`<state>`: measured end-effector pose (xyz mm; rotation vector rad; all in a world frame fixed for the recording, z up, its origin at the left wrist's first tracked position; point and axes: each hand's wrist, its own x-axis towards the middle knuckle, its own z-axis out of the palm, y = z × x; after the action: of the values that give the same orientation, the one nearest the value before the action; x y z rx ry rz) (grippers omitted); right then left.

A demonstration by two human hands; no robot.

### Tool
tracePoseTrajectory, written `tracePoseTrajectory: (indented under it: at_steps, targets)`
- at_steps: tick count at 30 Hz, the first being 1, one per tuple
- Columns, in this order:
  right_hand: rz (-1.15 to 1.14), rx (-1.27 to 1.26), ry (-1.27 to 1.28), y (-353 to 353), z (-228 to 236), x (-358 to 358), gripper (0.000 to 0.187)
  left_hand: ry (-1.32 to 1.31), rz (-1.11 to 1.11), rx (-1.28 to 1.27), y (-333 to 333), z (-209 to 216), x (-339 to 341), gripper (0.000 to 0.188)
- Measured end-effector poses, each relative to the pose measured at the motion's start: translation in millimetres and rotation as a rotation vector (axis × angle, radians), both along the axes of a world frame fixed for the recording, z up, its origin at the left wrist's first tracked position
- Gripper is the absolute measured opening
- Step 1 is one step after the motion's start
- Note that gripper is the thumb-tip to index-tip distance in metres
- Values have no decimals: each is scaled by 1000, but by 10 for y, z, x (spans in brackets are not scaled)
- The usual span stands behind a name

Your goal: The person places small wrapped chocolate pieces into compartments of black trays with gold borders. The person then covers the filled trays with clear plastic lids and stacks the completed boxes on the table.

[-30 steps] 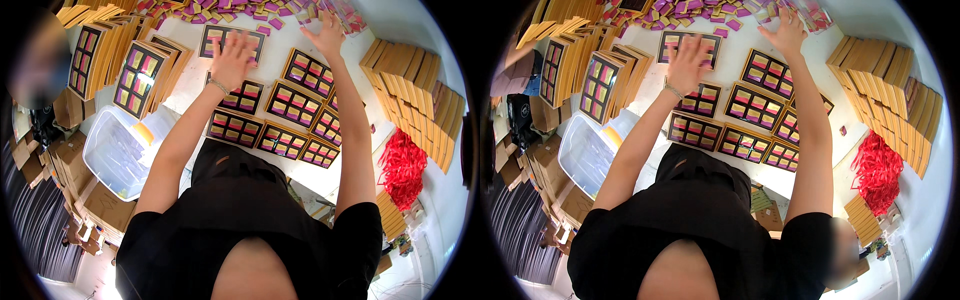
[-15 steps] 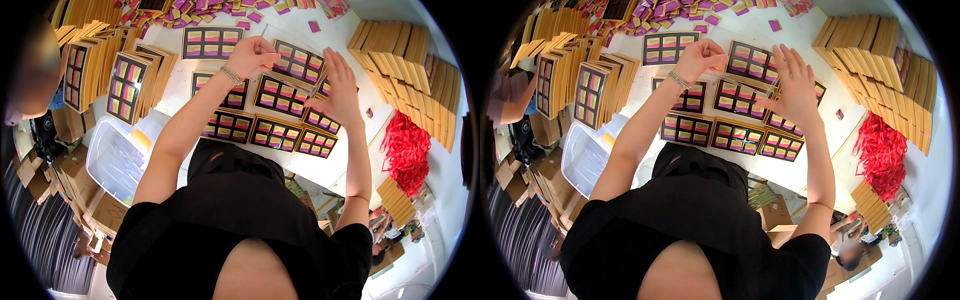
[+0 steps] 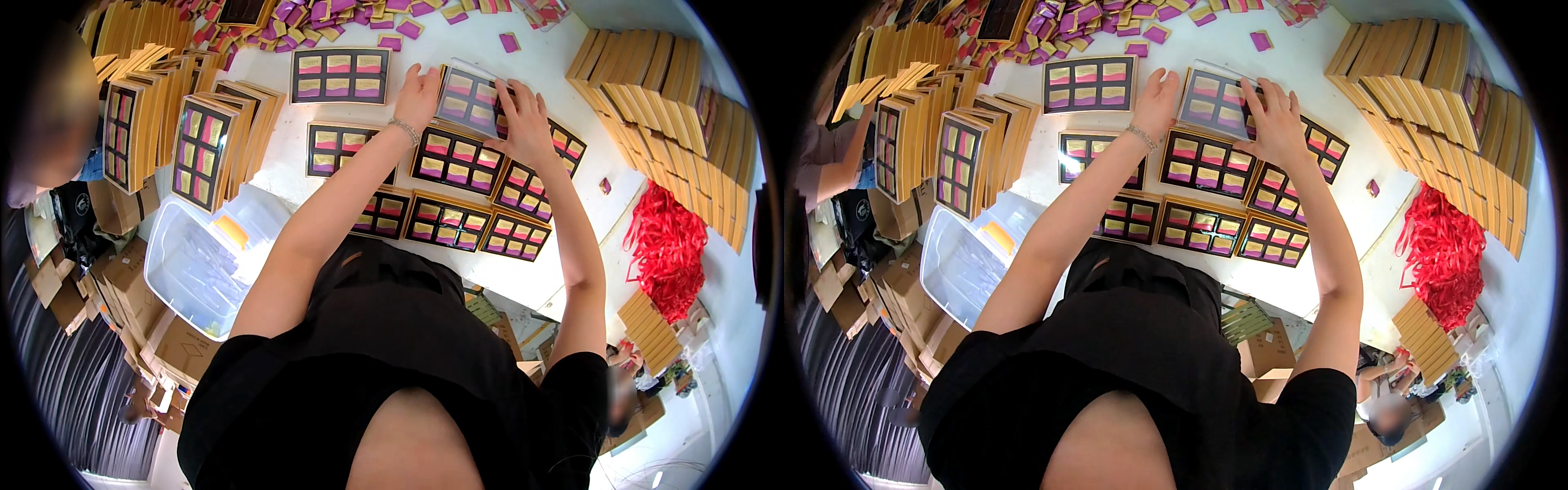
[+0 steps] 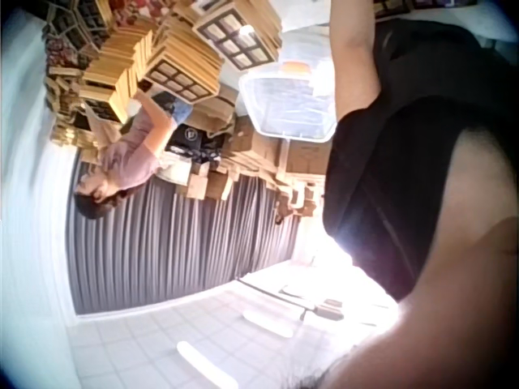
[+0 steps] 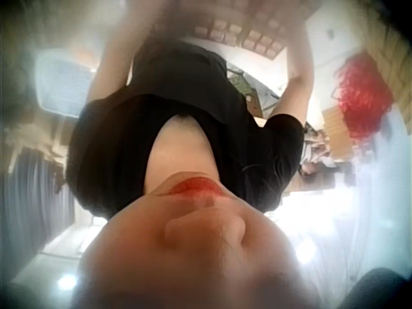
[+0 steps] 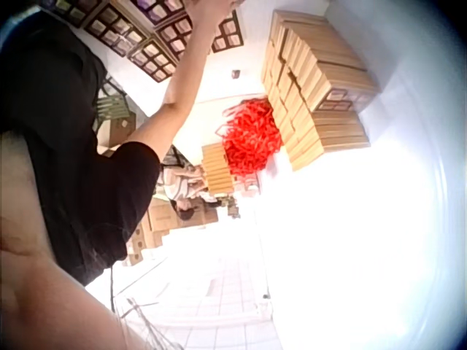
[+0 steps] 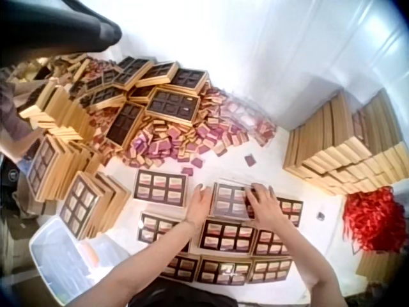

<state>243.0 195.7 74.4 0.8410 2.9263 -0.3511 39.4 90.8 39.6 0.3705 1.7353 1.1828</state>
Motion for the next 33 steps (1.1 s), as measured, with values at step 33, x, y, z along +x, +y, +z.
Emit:
tracePoseTrajectory:
  at_steps: [33]
  targets:
    - [-412, 425, 434, 1462, -544, -914, 61, 1399, -795, 137, 198, -36, -123, 60]
